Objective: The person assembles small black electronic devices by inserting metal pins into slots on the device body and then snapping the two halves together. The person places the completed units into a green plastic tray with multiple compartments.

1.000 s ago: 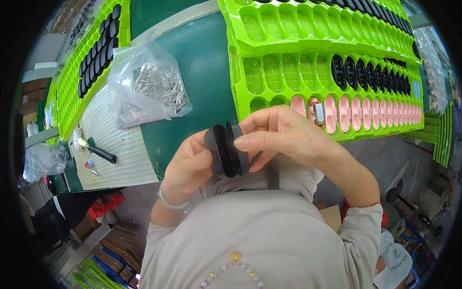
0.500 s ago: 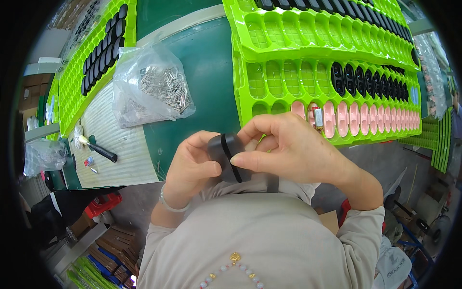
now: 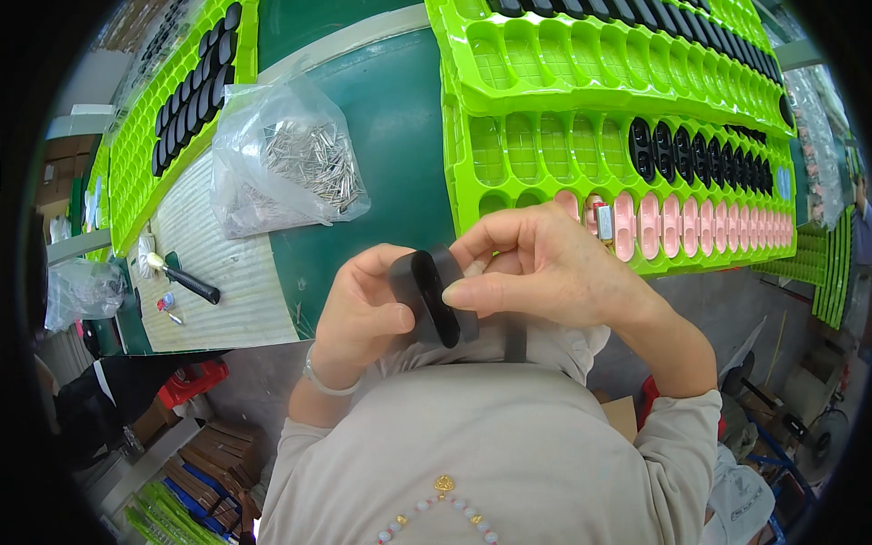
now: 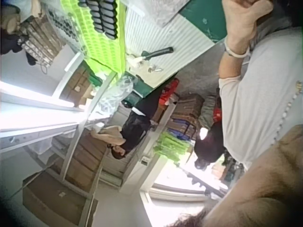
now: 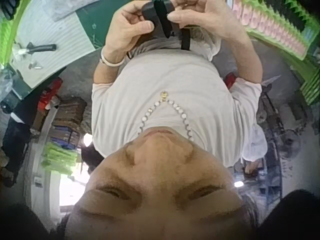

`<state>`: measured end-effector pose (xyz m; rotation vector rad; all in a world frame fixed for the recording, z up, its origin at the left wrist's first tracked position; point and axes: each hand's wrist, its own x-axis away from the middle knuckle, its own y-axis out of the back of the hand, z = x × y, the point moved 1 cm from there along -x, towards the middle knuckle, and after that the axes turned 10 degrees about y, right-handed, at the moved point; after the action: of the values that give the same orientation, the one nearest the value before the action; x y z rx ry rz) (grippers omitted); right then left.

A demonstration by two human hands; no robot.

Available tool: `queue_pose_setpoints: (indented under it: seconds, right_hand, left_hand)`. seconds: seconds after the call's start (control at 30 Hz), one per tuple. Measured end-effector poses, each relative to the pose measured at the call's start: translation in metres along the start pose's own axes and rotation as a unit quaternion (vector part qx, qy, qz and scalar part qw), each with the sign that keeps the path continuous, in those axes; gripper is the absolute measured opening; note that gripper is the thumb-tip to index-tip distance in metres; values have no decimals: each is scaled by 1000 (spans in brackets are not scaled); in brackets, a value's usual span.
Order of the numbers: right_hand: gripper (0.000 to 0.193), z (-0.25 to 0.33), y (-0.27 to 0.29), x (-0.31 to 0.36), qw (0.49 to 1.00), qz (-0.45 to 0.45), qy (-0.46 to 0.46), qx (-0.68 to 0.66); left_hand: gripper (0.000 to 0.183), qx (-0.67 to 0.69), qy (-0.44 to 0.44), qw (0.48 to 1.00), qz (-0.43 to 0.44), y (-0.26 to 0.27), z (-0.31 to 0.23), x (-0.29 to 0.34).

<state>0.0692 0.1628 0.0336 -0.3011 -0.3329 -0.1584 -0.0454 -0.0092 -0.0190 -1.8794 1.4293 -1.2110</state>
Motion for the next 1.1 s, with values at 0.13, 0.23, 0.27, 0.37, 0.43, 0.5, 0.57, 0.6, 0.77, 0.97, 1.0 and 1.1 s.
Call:
queue_pose_setpoints:
  seconds: [0.13,0.23,0.27,0.37,0.43,0.5,0.57,0.6,0.77,0.97,1.0,1.1]
  right_hand:
    - [27,-4,0,1,996,-5,19,81]
    - [28,-7,7,-2,995,37,-20,-93]
    - [28,-8,9,-3,992,45,-27,-113]
    - [30,-13,12,-5,983,68,-45,-165]
    - [31,-18,15,-9,976,85,-59,-194]
    - [31,-11,14,-10,986,62,-51,-150]
    - [34,1,14,-11,1000,4,-2,-23]
    - [36,7,14,-10,995,-43,45,78]
    - [31,43,-11,1,769,-106,367,513]
    - [17,60,-12,-25,768,-70,330,545]
    - [16,69,-7,-32,772,-74,316,546]
    - [23,100,23,-92,706,-82,341,615]
  left_hand:
    - [43,-41,-2,999,-33,1,-1,0]
    - [43,31,15,999,35,-1,0,-1]
    - [43,43,23,998,44,0,1,-1]
    - [43,73,46,994,68,3,6,-5]
    - [44,87,65,991,72,5,7,-5]
    - [43,84,83,992,47,3,4,-3]
    - [43,80,71,994,24,2,3,-3]
    - [43,78,54,995,11,3,4,-4]
    - [42,68,-55,996,-25,-9,-8,-15]
    - [44,34,-140,988,-58,-24,-29,-30]
    - [49,11,-152,987,-42,-28,-34,-29]
    - [49,-426,-225,862,-156,-42,-43,-1]
